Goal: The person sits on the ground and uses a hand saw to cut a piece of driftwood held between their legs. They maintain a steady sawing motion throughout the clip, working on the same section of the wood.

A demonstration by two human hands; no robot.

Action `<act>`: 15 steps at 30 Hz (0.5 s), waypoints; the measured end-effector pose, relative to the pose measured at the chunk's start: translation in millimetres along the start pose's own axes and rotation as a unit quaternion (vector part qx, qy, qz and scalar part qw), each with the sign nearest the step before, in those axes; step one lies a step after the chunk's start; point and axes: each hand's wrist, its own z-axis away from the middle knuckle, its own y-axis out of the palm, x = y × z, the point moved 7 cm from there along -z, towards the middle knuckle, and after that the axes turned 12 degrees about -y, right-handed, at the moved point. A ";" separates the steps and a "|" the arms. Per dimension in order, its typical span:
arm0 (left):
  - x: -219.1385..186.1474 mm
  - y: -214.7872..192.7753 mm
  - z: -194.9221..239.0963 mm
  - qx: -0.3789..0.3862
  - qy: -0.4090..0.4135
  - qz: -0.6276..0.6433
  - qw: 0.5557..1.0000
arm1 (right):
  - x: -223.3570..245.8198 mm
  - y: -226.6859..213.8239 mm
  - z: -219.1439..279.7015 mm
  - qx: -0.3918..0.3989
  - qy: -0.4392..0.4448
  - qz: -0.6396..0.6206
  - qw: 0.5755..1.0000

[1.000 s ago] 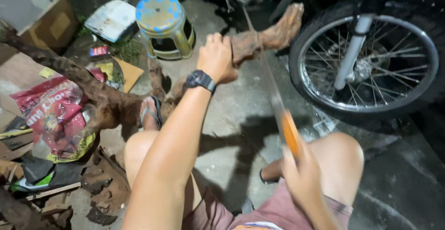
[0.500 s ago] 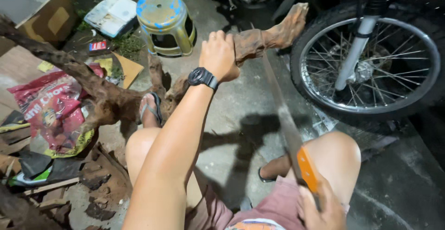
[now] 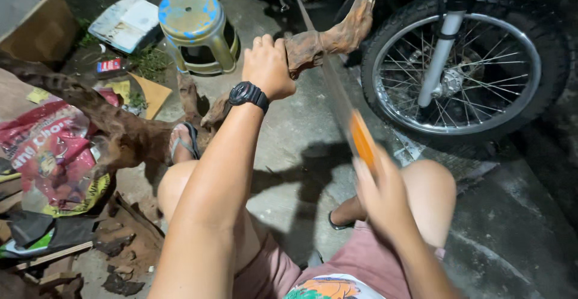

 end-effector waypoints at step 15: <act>-1.3 -2.9 4.0 0.004 -0.001 0.006 1.000 | -80.4 77.2 -120.5 -0.067 -0.038 -0.051 0.996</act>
